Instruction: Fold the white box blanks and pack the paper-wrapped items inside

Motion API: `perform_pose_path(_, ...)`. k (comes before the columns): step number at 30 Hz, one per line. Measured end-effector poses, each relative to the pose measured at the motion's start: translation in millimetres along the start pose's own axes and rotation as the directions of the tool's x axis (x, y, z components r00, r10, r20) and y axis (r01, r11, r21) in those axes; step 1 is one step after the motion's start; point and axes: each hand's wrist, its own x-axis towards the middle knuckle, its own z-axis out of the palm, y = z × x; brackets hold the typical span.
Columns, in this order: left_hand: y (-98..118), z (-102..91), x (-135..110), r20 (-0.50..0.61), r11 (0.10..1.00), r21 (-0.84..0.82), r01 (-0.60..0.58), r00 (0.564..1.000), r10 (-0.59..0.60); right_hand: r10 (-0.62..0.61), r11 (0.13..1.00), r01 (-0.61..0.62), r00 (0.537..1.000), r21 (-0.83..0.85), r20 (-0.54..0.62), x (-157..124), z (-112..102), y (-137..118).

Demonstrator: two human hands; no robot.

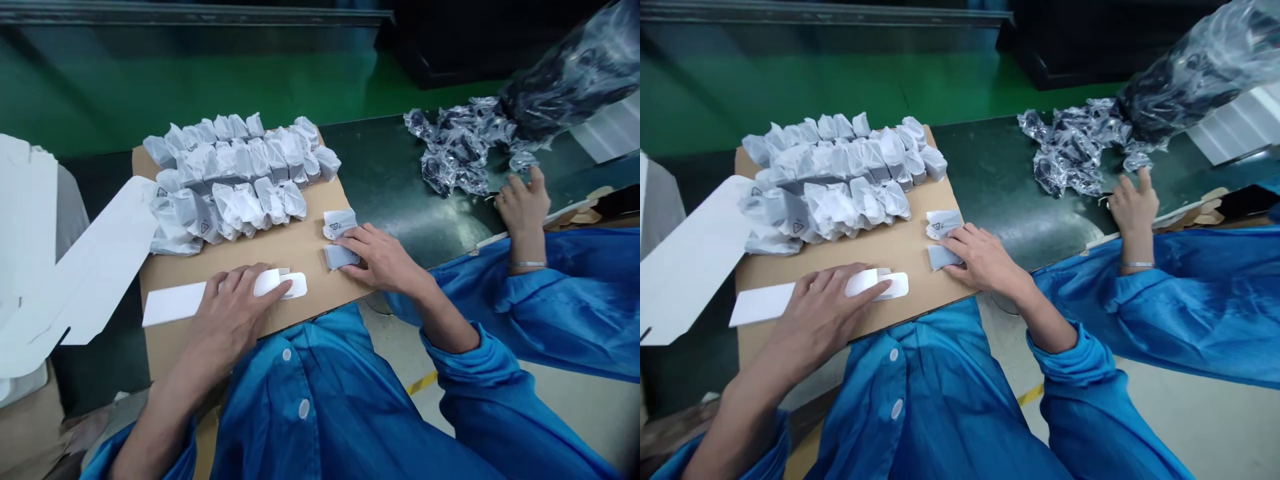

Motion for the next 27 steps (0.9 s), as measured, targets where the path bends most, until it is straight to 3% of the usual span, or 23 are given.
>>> perform_pose_path(3, -3.8, -5.1, 3.8, 0.057, 0.997, -0.047, -0.06, 0.996, 0.063, 0.0, 1.0, 0.0, 1.0, 0.012, 0.011, 19.8, -4.6, 6.8)
perform_pose_path(6, -4.7, -6.4, 4.7, 0.043, 0.991, -0.113, -0.076, 0.996, 0.081, 0.028, 0.998, -0.029, 0.999, -0.054, -0.015, 47.3, -7.5, 5.2)
perform_pose_path(10, -4.3, -5.3, 3.5, 0.031, 0.989, -0.117, -0.087, 0.995, 0.091, -0.071, 0.993, 0.077, 0.995, -0.092, 0.069, 72.1, -15.3, -2.5)
perform_pose_path(14, -4.0, -5.7, 3.7, 0.024, 0.991, -0.101, -0.087, 0.996, 0.09, -0.15, 0.988, 0.155, 0.978, -0.022, 0.145, 80.6, -28.1, 1.2)
perform_pose_path(19, -2.6, -6.6, 3.8, 0.021, 0.988, -0.137, -0.076, 0.997, 0.08, -0.214, 0.972, 0.228, 0.957, -0.054, 0.194, 72.1, -40.4, 10.7)
perform_pose_path(24, -2.9, -3.4, 0.9, -0.024, 0.987, -0.146, -0.073, 0.997, 0.07, 0.033, 0.992, -0.02, 0.995, -0.127, 0.096, 39.4, -28.4, 9.4)
perform_pose_path(27, -4.9, -2.6, -0.2, -0.008, 0.984, -0.141, -0.106, 0.994, 0.106, 0.032, 0.998, -0.032, 0.999, -0.052, -0.004, 13.1, -11.1, -7.8)
